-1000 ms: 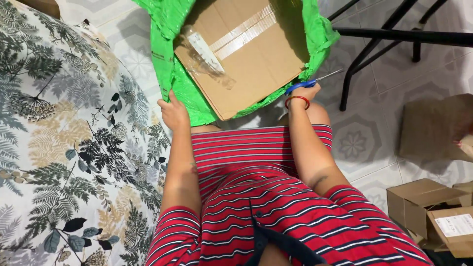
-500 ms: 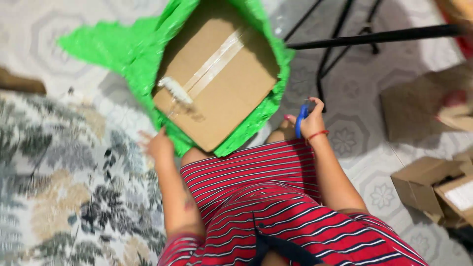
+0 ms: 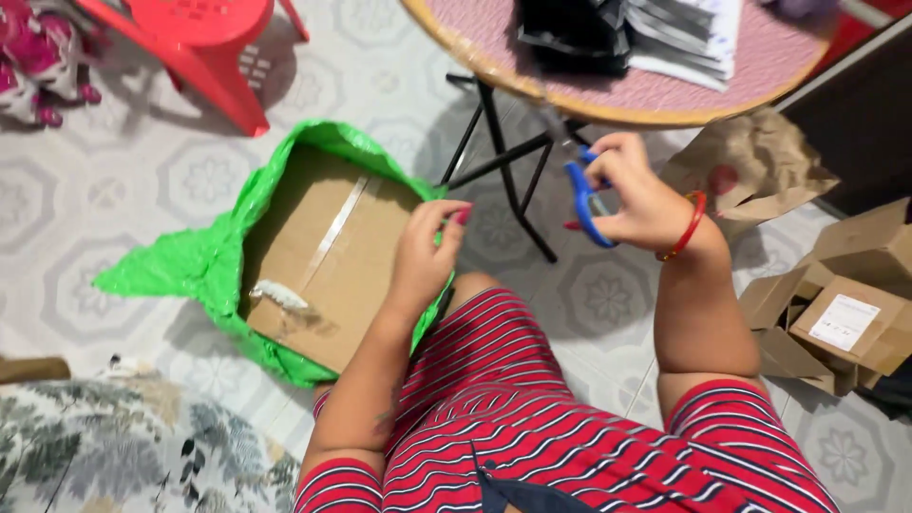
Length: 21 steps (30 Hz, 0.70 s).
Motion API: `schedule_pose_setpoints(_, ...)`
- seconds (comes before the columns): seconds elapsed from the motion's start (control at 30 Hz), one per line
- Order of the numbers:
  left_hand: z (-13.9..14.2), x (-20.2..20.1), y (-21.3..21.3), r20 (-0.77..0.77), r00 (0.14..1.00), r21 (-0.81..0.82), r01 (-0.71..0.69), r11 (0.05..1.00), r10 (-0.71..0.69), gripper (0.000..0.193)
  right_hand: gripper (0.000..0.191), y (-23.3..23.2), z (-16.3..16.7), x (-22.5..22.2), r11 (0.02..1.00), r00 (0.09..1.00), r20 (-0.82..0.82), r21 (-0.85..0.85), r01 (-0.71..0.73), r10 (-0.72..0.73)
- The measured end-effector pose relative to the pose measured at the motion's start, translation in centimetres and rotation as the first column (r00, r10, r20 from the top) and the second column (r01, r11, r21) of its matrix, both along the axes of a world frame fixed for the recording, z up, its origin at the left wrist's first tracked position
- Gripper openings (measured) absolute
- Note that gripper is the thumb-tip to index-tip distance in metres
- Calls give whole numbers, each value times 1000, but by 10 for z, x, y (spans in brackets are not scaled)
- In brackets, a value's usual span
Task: The person sits on the floor and opens a small cardboard box, taking out black packets and paper instruction sheets and stacking them on a table. They then use scissors to cut the tape on a larger green-wrapped box, open it, and remove a plastic container and fan parts.
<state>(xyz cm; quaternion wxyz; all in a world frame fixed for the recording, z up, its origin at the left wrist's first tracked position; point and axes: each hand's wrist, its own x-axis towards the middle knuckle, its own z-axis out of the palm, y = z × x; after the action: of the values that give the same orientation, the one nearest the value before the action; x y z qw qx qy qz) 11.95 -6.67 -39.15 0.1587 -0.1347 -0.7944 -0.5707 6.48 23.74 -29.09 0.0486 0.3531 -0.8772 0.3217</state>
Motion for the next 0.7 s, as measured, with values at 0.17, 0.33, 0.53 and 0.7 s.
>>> schedule_pose_setpoints(0.17,18,-44,54,38,980,319,171,932,-193,50,52,-26,3,-14,995,997,68,-97,-36,43)
schedule_pose_setpoints(0.33,23,-67,52,108,987,553,40,832,-119,65,26,-106,12,-44,984,931,-320,-96,153,-176)
schedule_pose_setpoints(0.53,6,-53,8,-54,986,297,-135,945,158,48,19,-173,14,-142,677,847,-345,509,532,-405)
schedule_pose_setpoints(0.7,-40,-31,-67,6,932,118,-361,925,363,42,23,-188,36,-192,524,859,-408,681,512,-309)
